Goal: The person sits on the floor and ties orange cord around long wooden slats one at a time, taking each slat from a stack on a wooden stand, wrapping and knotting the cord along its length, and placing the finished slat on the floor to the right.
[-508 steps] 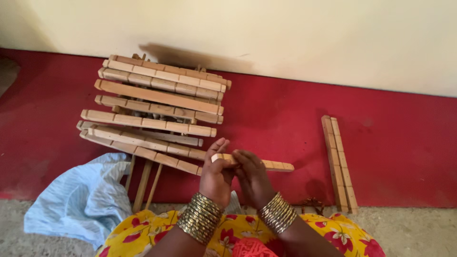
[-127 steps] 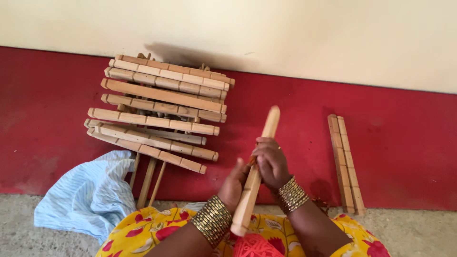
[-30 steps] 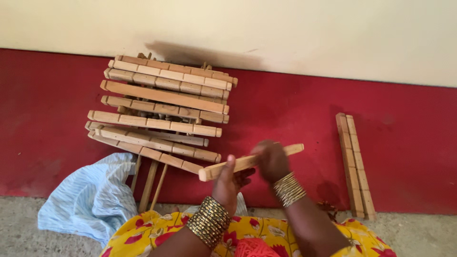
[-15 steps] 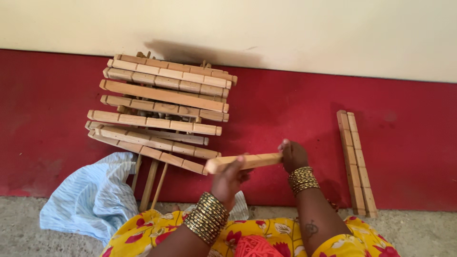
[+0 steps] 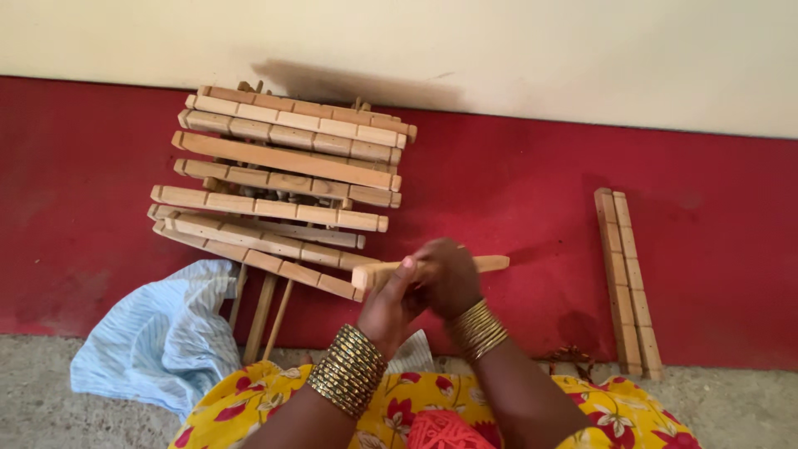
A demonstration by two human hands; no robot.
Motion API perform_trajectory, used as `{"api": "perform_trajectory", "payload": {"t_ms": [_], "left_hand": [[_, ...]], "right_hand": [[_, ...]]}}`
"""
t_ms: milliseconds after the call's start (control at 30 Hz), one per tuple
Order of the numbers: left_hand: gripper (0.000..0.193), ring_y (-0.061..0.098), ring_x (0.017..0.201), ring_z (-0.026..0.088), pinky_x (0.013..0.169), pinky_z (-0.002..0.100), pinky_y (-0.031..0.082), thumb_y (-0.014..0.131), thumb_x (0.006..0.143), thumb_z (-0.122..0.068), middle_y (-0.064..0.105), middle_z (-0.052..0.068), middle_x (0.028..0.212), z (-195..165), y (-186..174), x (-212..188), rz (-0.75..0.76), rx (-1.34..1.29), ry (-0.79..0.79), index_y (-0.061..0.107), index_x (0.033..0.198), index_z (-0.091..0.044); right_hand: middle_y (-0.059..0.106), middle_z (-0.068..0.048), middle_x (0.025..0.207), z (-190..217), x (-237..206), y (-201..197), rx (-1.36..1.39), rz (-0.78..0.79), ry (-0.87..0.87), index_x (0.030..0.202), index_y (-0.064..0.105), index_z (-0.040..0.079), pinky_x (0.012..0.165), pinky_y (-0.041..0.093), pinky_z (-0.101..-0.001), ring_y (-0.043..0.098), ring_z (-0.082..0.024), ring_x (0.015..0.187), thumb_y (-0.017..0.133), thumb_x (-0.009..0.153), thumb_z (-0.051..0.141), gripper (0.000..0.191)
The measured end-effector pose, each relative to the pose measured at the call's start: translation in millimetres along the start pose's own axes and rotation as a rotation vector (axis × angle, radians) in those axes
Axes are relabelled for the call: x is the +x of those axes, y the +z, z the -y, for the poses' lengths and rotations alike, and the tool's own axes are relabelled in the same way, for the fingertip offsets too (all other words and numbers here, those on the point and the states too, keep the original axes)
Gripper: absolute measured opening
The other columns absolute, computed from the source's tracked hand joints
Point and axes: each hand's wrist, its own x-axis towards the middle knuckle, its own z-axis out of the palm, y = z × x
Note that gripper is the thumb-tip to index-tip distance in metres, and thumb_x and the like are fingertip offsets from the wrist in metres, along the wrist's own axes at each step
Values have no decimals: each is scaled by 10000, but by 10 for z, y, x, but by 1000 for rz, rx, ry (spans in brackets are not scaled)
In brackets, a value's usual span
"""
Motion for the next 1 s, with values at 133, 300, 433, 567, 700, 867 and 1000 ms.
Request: {"api": "perform_trajectory", "payload": {"t_ms": [133,300,433,567,700,867,1000], "left_hand": [[839,589,1253,298,1091,434,479,554,923,-639,549,227,1371,-84,38,27,-143,268,-103,408,1441,5],[868,590,1068,344,960,482,539,512,879,-686,594,242,1177,-151,53,-5,-234,249,33,567,1366,31],[803,662,1100,322,966,473,567,493,899,-678,648,214,1139,-240,-17,-7,-230,-8,145,531,1279,28],[658,653,1099,290,982,450,549,511,938,-581,659,168,1151,-192,15,50,-195,-132,150,541,1258,-7],[618,652,1024,324,915,483,554,496,1053,-530,641,215,1063,-110,49,57,-131,-163,299,533,1128,82],[478,627,1037,282,938,463,524,470,982,-535,655,156,1107,-153,109,41,-367,-407,185,532,1151,-92],[402,630,1062,288,963,480,515,484,977,-482,675,186,1147,-179,227,39,-383,-418,168,531,1134,-114]], "right_hand": [[615,-161,826,-685,-188,-261,-143,84,469,946,625,55,643,548,-477,637,-323,744,361,1109,403,467],[605,-146,750,-918,-452,-442,-91,-5,906,897,625,42,594,551,-473,629,-273,623,356,1058,496,551],[625,-139,800,-728,-255,-306,-105,-5,760,907,655,32,644,546,-453,650,-267,679,366,1046,493,561],[664,-178,895,-75,173,-88,60,63,500,964,672,27,747,555,-430,681,-303,801,394,1061,445,512],[721,-155,1004,519,340,-10,-71,72,117,1066,694,29,829,557,-453,706,-344,943,449,1082,385,432],[738,-154,990,180,245,-131,-336,345,39,1052,761,66,773,562,-495,710,-361,898,553,953,198,265],[683,-159,826,-444,-19,-786,-356,422,453,834,700,34,656,574,-446,699,-311,698,468,1012,303,397]]}}
